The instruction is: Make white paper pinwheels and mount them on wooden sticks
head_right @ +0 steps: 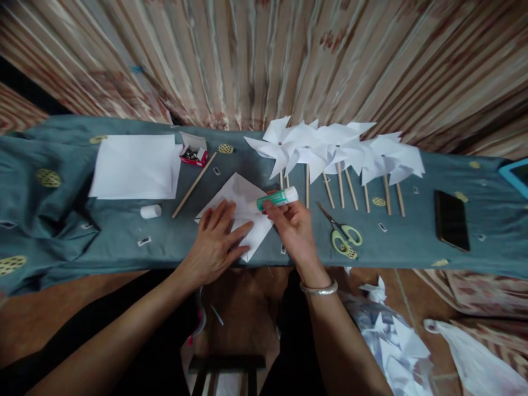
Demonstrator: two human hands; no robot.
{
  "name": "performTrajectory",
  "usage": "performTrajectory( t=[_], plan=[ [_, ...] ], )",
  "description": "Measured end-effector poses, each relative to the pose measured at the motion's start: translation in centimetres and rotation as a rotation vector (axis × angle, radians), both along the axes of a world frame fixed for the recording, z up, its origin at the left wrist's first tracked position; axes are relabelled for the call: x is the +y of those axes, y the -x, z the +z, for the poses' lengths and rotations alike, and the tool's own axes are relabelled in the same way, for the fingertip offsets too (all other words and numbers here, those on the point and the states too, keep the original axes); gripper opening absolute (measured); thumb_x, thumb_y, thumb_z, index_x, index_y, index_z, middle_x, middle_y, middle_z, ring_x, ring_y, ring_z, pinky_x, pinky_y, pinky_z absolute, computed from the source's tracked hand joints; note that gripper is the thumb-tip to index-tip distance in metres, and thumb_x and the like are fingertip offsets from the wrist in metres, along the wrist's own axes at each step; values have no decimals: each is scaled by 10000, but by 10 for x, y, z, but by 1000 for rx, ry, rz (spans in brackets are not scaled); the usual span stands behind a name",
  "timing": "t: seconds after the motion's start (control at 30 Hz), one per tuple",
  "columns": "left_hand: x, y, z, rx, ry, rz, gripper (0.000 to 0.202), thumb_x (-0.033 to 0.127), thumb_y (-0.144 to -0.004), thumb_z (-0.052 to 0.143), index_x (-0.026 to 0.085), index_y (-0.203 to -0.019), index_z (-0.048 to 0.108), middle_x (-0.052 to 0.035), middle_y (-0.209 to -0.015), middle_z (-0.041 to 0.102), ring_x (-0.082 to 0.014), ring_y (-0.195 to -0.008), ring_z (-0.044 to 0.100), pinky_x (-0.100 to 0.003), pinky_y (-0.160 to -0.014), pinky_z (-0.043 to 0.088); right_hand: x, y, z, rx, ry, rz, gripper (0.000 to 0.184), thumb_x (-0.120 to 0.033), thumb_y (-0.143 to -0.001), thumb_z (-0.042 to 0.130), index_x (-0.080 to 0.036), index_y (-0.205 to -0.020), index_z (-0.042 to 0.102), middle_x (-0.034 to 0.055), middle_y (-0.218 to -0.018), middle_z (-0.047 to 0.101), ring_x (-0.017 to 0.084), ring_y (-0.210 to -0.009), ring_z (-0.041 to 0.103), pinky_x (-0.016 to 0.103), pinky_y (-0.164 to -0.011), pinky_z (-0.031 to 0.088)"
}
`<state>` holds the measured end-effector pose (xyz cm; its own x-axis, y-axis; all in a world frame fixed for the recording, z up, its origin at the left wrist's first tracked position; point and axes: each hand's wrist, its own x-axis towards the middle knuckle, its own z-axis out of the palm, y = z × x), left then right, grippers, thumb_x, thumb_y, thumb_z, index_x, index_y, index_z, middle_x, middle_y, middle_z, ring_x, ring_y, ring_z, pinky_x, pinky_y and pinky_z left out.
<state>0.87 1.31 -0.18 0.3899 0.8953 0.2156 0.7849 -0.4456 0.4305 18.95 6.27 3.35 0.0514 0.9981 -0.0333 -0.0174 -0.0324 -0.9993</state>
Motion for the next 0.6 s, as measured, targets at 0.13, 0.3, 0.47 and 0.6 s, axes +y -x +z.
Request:
performTrajectory(
  t=[0.13, 0.3, 0.47, 0.6],
  plan=[
    [1, 4, -4, 20, -5, 2, 462, 451, -868, 590, 297, -1304, 568, -140, -1530, 357, -387, -1446, 221, -640, -1118, 199, 1, 6, -12, -333, -73, 76, 310, -479, -791, 682, -193, -909, 661, 40, -819, 708, 187, -748, 649, 318, -710, 516],
    [1, 4, -6, 11, -25, -6, 491, 482, -872, 566, 289, -1323, 550, -147, -1525, 359, -398, -1444, 223, -634, -1119, 206, 1, 12, -16, -540, -107, 131, 290, -460, -832, 637, -185, -921, 656, 44, -834, 706, 185, -734, 648, 308, -687, 498],
    [1, 4, -8, -8, -24, -6, 504, 502, -870, 559, 274, -1319, 553, -153, -1518, 365, -406, -1437, 237, -631, -1117, 212, -1, 21, -10, -674, -151, 122, 274, -431, -854, 607, -179, -950, 655, 40, -786, 699, 177, -668, 632, 282, -620, 474],
    [2, 5, -9, -45, -10, -12, 499, 512, -872, 550, 281, -1314, 553, -142, -1528, 355, -407, -1441, 227, -641, -1119, 204, -2, 25, -5, -762, -181, 113, 259, -427, -860, 594, -190, -953, 640, 31, -754, 692, 172, -627, 618, 275, -597, 466]
  ],
)
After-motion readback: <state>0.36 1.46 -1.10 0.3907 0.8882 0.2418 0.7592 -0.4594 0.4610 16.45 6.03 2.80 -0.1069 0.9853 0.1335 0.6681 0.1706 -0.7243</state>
